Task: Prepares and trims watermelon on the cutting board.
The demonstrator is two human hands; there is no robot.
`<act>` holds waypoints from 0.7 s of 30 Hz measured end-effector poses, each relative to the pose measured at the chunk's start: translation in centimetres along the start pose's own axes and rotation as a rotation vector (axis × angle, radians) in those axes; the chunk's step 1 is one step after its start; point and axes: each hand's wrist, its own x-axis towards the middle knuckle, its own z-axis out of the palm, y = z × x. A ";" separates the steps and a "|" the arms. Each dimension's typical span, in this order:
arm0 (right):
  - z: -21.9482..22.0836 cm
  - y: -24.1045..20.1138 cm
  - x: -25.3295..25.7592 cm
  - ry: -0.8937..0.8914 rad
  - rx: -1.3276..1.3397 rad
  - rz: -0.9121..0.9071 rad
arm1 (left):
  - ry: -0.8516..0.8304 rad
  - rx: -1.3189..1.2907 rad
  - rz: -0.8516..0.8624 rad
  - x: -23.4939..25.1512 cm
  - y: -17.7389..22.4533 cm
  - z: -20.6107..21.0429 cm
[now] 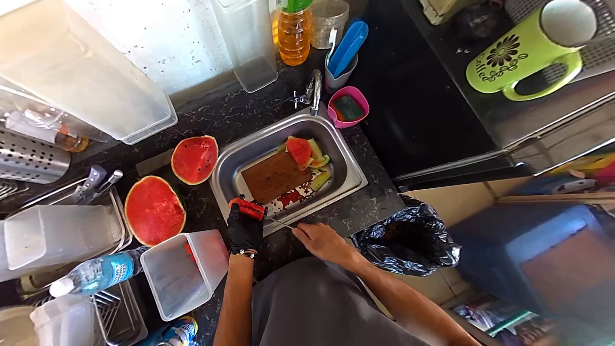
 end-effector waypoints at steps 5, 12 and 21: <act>-0.2 -1.4 -0.3 0.008 -0.124 0.049 | 0.056 0.207 0.176 -2.2 0.7 2.2; 1.5 -1.1 0.3 0.222 -0.204 -0.002 | 0.100 0.030 -0.178 -4.4 3.4 4.3; 1.5 4.0 3.8 0.139 0.471 0.121 | 0.008 -0.241 -0.052 0.3 -0.9 -0.5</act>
